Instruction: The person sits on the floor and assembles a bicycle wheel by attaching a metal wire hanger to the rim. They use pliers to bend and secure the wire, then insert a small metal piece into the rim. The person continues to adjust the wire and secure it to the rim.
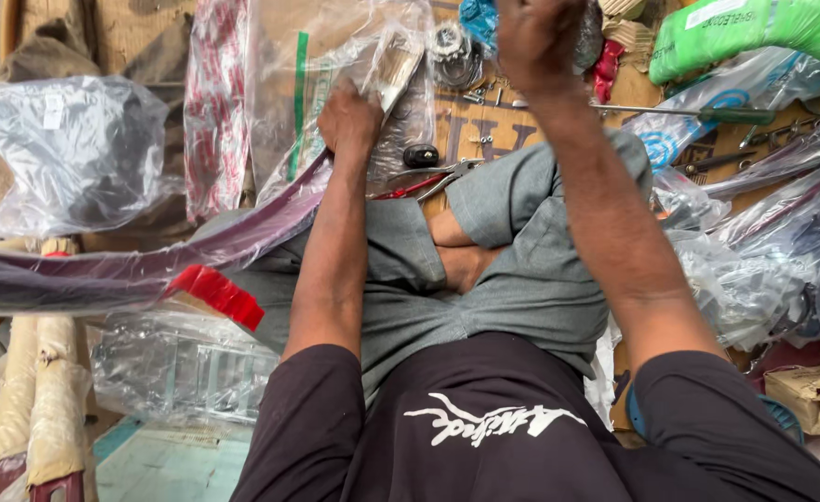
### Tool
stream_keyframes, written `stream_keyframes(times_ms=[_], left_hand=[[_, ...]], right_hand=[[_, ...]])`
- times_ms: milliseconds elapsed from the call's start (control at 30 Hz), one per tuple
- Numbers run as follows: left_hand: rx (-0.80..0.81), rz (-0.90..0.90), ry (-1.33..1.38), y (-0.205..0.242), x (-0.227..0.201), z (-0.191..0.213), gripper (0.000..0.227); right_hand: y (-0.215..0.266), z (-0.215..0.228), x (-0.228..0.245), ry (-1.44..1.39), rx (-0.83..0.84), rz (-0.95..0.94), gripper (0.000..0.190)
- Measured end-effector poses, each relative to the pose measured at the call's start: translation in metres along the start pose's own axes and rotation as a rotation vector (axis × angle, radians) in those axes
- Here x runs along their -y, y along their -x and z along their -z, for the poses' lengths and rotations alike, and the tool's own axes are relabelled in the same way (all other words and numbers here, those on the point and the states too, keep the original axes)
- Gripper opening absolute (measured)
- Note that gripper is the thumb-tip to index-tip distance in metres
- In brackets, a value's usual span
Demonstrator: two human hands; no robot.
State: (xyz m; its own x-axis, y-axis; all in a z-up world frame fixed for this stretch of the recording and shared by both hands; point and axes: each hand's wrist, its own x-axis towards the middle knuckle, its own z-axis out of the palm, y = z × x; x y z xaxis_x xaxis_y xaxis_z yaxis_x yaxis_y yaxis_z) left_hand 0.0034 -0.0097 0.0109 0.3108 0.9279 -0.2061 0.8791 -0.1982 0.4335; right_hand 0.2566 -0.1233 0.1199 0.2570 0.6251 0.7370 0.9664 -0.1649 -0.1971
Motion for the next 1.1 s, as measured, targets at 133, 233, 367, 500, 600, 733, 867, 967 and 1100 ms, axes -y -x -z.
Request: stream_keyframes(times_ms=[133,233,367,500,600,733,867,967,1100], left_hand=[[-0.017,-0.016,-0.002,-0.003,0.001,-0.001,0.036],[-0.008,-0.026,-0.005,-0.003,0.0,-0.002,0.033],[-0.032,-0.027,0.026,0.001,-0.001,0.002,0.026],[-0.009,-0.009,0.084,0.002,-0.002,0.006,0.022],[0.003,0.022,0.088,0.001,-0.005,0.007,0.022],[-0.018,0.001,0.075,0.002,-0.005,0.006,0.031],[-0.061,-0.037,0.1,0.001,-0.002,0.002,0.033],[-0.024,-0.046,0.032,-0.001,0.0,-0.001,0.029],[-0.055,-0.071,0.053,0.0,0.0,-0.001,0.021]], right_hand=[[-0.03,-0.011,0.087,-0.582,0.104,0.002,0.015],[-0.033,-0.013,0.121,-0.669,0.112,-0.051,0.005],[-0.023,-0.028,0.123,-0.665,0.211,-0.101,0.006],[-0.013,-0.04,0.11,-0.578,0.207,-0.114,0.008],[-0.01,-0.038,0.105,-0.534,0.204,-0.109,0.011],[0.0,-0.038,0.106,-0.749,0.247,-0.327,0.012],[0.007,-0.038,0.113,-0.786,0.19,-0.381,0.018],[0.003,-0.044,0.129,-0.81,0.178,-0.342,0.021],[-0.002,-0.047,0.133,-0.906,0.266,-0.327,0.023]])
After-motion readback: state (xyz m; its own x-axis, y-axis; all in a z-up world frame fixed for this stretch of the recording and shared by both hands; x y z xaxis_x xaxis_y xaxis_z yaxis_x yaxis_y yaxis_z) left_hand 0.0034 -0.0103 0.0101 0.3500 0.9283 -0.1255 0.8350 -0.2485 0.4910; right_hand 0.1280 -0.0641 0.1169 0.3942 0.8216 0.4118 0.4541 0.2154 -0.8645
